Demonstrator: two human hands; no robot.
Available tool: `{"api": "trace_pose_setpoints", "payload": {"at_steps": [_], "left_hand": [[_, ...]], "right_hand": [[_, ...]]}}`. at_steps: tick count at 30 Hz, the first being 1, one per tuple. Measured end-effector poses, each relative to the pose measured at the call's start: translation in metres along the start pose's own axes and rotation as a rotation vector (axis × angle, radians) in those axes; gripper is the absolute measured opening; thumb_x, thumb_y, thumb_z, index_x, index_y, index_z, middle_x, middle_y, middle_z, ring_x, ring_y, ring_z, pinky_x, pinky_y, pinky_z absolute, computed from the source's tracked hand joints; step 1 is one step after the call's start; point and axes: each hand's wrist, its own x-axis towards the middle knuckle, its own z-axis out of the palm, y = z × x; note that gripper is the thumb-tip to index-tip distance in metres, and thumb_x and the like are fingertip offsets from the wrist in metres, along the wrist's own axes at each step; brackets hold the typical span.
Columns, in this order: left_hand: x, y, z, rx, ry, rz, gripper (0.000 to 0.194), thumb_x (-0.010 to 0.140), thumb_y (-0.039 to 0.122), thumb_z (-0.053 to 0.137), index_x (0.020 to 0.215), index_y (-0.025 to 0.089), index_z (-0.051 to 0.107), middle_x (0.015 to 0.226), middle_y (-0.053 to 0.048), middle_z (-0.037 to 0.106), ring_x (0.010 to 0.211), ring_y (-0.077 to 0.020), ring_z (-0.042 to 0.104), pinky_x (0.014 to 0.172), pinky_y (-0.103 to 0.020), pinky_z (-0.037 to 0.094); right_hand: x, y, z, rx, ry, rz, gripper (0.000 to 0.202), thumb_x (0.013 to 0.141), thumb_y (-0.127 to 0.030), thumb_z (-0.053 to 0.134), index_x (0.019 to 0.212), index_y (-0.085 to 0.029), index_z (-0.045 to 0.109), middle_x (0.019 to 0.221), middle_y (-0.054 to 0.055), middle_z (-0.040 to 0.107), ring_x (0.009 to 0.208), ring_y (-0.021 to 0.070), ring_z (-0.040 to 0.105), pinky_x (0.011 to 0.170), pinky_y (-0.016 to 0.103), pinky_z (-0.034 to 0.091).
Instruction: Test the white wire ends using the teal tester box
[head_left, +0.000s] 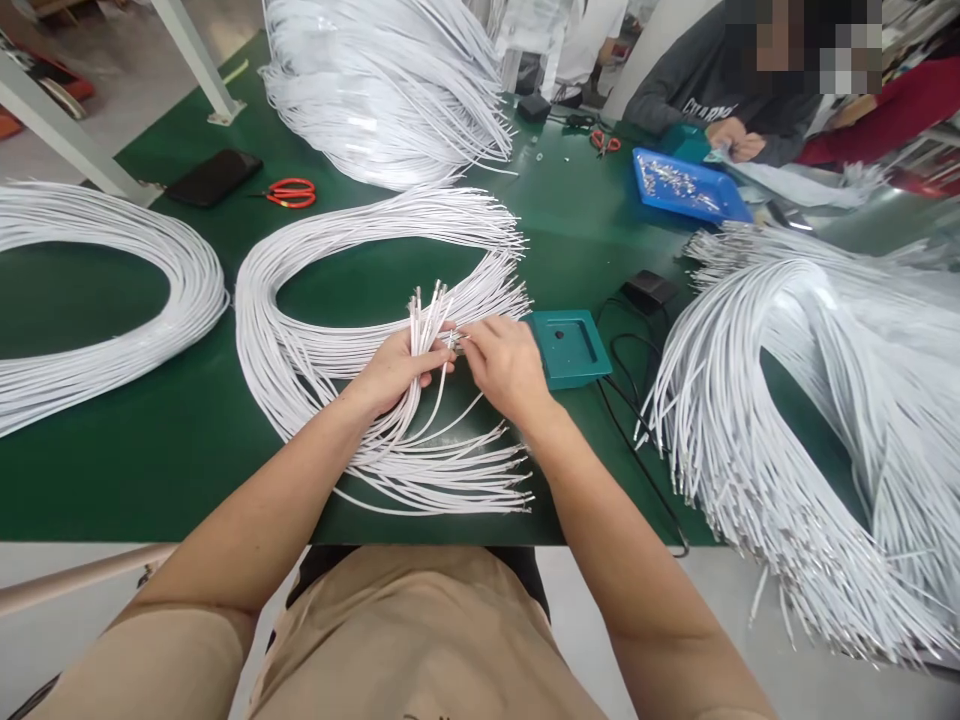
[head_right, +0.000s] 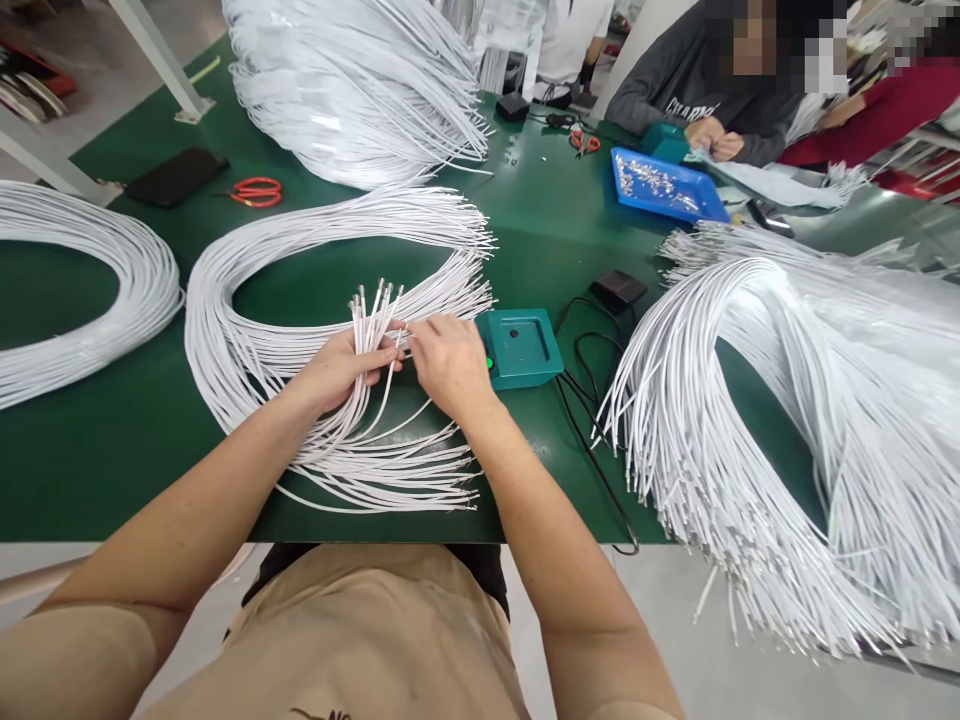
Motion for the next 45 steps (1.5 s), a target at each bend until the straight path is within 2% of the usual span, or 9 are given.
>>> {"api": "trace_pose_setpoints", "payload": {"at_steps": [7, 17, 24, 27, 30, 33, 36, 41, 45], "left_hand": [[0.008, -0.005, 0.003, 0.329, 0.054, 0.077, 0.046, 0.07, 0.024, 0.072, 0.113, 0.013, 0.061, 0.076, -0.001, 0.065, 0.067, -0.0148, 0.066, 0.047, -0.02, 0.044], [0.017, -0.017, -0.002, 0.565, 0.102, 0.082, 0.039, 0.073, 0.023, 0.065, 0.112, 0.016, 0.062, 0.075, 0.0, 0.07, 0.061, -0.0156, 0.067, 0.064, -0.028, 0.053], [0.015, -0.014, 0.002, 0.675, 0.118, 0.034, 0.023, 0.072, 0.024, 0.064, 0.094, 0.016, 0.066, 0.072, -0.001, 0.073, 0.059, -0.0174, 0.068, 0.066, -0.029, 0.054], [0.016, -0.015, 0.001, 0.651, 0.116, 0.009, 0.021, 0.071, 0.024, 0.066, 0.09, 0.017, 0.066, 0.072, -0.001, 0.074, 0.061, -0.0185, 0.07, 0.064, -0.028, 0.054], [0.018, -0.017, -0.001, 0.599, 0.114, -0.022, 0.026, 0.069, 0.025, 0.068, 0.094, 0.017, 0.067, 0.076, -0.002, 0.074, 0.066, -0.02, 0.072, 0.065, -0.028, 0.055], [0.018, -0.017, -0.002, 0.538, 0.115, -0.046, 0.031, 0.067, 0.025, 0.071, 0.097, 0.016, 0.067, 0.078, -0.002, 0.074, 0.07, -0.021, 0.073, 0.068, -0.029, 0.056], [0.017, -0.014, -0.004, 0.466, 0.106, -0.054, 0.036, 0.065, 0.024, 0.073, 0.1, 0.014, 0.067, 0.078, -0.003, 0.073, 0.071, -0.0214, 0.072, 0.068, -0.03, 0.056], [0.011, -0.012, -0.008, 0.393, 0.099, 0.019, 0.047, 0.064, 0.028, 0.076, 0.108, 0.014, 0.065, 0.08, -0.002, 0.07, 0.071, -0.0206, 0.07, 0.064, -0.029, 0.052], [0.004, -0.007, -0.011, 0.373, 0.084, 0.068, 0.049, 0.064, 0.036, 0.079, 0.106, 0.014, 0.066, 0.079, -0.002, 0.068, 0.072, -0.0184, 0.066, 0.064, -0.027, 0.049]], "right_hand": [[0.007, 0.036, -0.003, -0.044, -0.205, -0.008, 0.014, 0.088, -0.014, 0.052, 0.081, -0.017, 0.064, 0.08, 0.006, 0.069, 0.079, 0.0207, 0.055, 0.094, 0.035, 0.03], [0.005, 0.04, 0.003, -0.006, -0.143, -0.004, 0.01, 0.078, -0.01, 0.058, 0.077, -0.018, 0.065, 0.074, 0.007, 0.064, 0.084, 0.023, 0.049, 0.081, 0.033, 0.033], [0.005, 0.036, 0.001, -0.027, -0.158, 0.025, 0.013, 0.08, -0.011, 0.056, 0.078, -0.018, 0.066, 0.072, 0.007, 0.065, 0.084, 0.0233, 0.051, 0.085, 0.036, 0.037], [-0.001, 0.036, -0.002, -0.052, -0.117, 0.042, 0.012, 0.086, -0.021, 0.057, 0.089, -0.019, 0.068, 0.089, 0.008, 0.07, 0.099, 0.0257, 0.054, 0.105, 0.045, 0.029], [-0.009, 0.039, 0.0, -0.175, 0.014, 0.221, 0.031, 0.092, -0.028, 0.051, 0.118, -0.016, 0.062, 0.129, 0.015, 0.06, 0.127, 0.0322, 0.044, 0.113, 0.059, 0.014], [-0.015, 0.043, 0.005, -0.262, 0.041, 0.373, 0.043, 0.094, -0.029, 0.045, 0.135, -0.014, 0.051, 0.145, 0.019, 0.046, 0.137, 0.0364, 0.034, 0.111, 0.064, 0.016], [-0.015, 0.043, 0.008, -0.256, 0.024, 0.376, 0.043, 0.096, -0.029, 0.042, 0.136, -0.014, 0.05, 0.145, 0.018, 0.046, 0.138, 0.0361, 0.034, 0.111, 0.062, 0.019], [-0.017, 0.022, 0.001, -0.123, 0.138, 0.302, 0.038, 0.096, -0.03, 0.044, 0.128, -0.014, 0.056, 0.137, 0.016, 0.054, 0.128, 0.0307, 0.045, 0.11, 0.053, 0.027], [-0.029, -0.021, -0.002, 0.117, 0.081, 0.107, 0.033, 0.099, -0.025, 0.035, 0.112, -0.016, 0.064, 0.102, 0.01, 0.069, 0.093, 0.0217, 0.058, 0.085, 0.035, 0.043]]}}
